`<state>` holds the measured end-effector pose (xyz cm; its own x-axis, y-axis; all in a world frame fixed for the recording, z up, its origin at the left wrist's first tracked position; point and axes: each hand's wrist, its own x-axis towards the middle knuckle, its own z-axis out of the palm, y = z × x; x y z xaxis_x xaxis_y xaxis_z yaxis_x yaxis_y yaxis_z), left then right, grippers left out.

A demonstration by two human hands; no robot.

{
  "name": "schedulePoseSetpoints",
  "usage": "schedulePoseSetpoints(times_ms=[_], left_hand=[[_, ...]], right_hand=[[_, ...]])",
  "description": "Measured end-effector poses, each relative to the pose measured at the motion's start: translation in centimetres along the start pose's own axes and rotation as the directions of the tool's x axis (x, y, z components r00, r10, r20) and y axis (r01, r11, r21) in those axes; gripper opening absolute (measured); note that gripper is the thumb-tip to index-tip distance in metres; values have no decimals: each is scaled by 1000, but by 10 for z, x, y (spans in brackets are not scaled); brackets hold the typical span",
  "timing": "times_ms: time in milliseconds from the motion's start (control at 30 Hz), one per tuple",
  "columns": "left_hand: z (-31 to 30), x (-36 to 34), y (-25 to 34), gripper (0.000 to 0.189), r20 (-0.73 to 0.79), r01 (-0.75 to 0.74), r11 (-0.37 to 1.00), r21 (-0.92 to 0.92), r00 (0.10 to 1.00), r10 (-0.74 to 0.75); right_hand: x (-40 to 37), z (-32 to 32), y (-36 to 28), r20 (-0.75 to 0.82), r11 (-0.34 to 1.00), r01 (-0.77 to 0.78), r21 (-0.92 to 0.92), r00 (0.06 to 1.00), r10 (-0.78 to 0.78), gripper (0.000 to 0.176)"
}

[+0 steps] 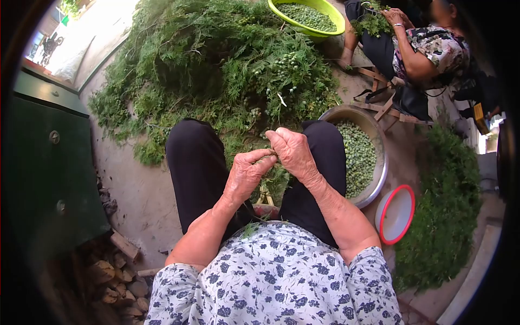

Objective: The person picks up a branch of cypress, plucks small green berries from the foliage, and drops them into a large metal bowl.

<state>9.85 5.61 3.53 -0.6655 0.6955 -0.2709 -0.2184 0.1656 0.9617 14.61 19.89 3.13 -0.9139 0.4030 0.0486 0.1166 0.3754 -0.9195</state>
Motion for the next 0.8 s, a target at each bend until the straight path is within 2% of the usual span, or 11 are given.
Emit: schedulePoseSetpoints(times_ms=[33,133,167,233,367,433,467,533,667,733,800], left_hand=[[1,1,0,20,-15,9,999,-45,1000,-9],[3,4,1,16,-25,34,992,-122,999,-38],[3,5,1,15,-27,63,980,-190,997,-69],[3,5,1,14,-30,65,979,-192,997,-72],[2,6,1,12,-36,36,989,-146,998,-42],[2,6,1,12,-49,37,994,-103,998,-42],[3,6,1,12,-62,37,997,-62,997,-41],[4,7,-1,12,-72,31,997,-76,997,-36],[3,11,-2,14,-92,5,998,-64,996,-11],[3,10,2,14,-97,-15,1000,8,995,16],[5,10,3,14,-94,-41,996,79,994,48]], right_hand=[[2,-1,1,-2,1000,-1,1,1000,1,27],[4,1,3,-6,893,-299,336,948,319,45],[5,3,7,-7,893,-299,336,948,319,45],[7,9,12,23,800,-342,492,924,381,44],[8,11,9,59,726,-371,579,907,417,44],[11,8,8,-31,903,-315,293,941,338,46],[12,5,4,-32,903,-315,293,941,338,46],[15,1,-12,-119,969,-246,0,962,244,46],[17,7,-4,-194,969,-243,53,949,248,43],[18,7,-10,-294,977,-86,-197,956,25,41],[21,4,-14,-295,969,-44,-243,955,-31,40]])
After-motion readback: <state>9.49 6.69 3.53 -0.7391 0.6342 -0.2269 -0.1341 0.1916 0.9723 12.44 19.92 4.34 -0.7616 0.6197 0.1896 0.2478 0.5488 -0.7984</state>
